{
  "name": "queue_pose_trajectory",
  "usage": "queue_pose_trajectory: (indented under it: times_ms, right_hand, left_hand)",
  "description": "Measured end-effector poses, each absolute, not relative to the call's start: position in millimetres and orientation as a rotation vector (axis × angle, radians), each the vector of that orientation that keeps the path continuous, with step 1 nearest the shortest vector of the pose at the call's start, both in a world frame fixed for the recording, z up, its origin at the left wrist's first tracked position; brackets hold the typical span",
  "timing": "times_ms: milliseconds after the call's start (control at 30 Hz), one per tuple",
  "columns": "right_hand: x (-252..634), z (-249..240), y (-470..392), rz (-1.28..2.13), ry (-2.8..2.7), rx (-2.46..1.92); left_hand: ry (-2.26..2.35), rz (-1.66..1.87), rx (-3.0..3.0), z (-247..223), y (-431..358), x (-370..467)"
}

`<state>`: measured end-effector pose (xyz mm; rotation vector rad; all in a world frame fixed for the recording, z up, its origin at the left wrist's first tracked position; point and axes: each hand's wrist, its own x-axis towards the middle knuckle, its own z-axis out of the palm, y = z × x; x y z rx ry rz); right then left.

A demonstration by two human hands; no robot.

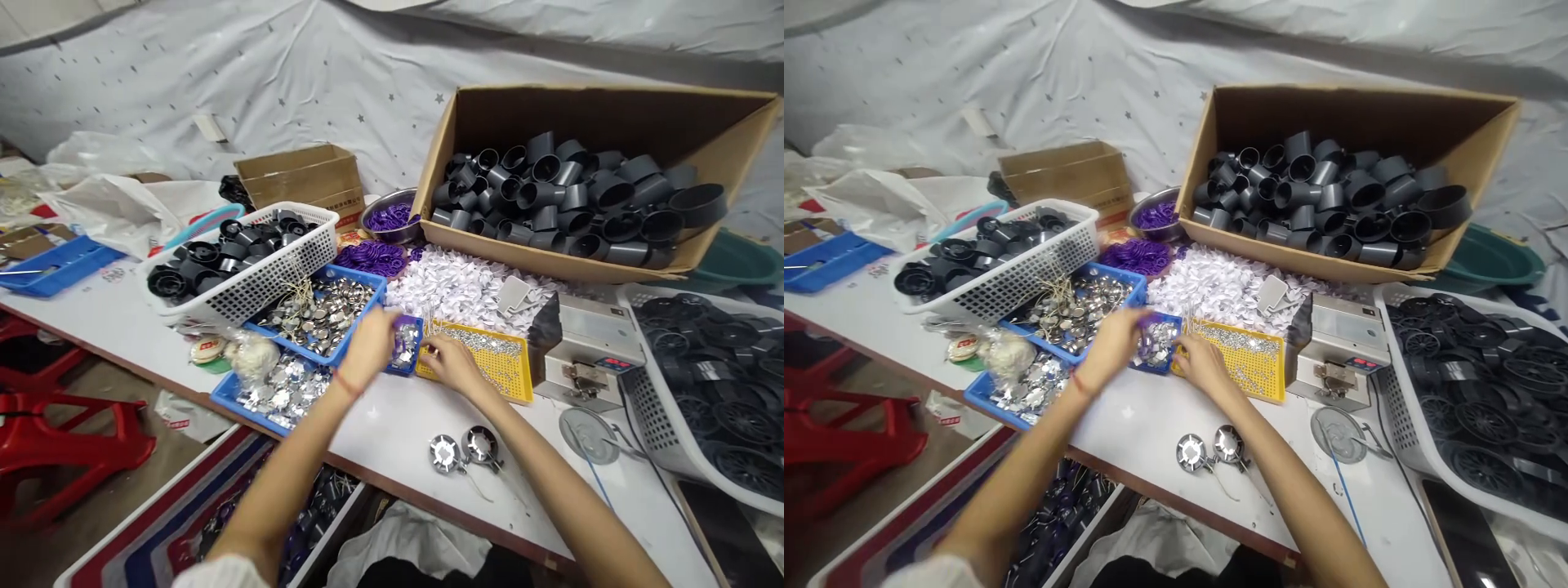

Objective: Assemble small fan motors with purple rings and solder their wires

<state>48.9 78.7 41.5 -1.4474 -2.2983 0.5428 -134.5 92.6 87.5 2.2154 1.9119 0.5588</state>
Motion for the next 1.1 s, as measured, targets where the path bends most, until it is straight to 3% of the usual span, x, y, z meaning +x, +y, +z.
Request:
queue_pose_trajectory:
  times_ms: [133, 233, 400, 633, 1100]
  right_hand:
    - [8, 32, 96, 0.47, -2.388, -1.446]
    - [-6, 25, 96, 0.43, -2.413, -1.455]
    - [-2, 27, 87, 0.485, -2.368, -1.459]
    - [32, 13, 42, 0.894, -2.306, -1.523]
    - [26, 1, 35, 1.049, -2.358, -1.618]
  left_hand:
    - [2.033, 0.285, 2.077, 6, -3, -148]
    - [2.142, 0.217, 2.014, -25, -24, -158]
    - [2.096, 0.117, 2.271, -21, -27, -153]
    - [1.835, 0.046, 2.346, -28, -39, -130]
    - [1.715, 0.592, 2.162, -45, -43, -127]
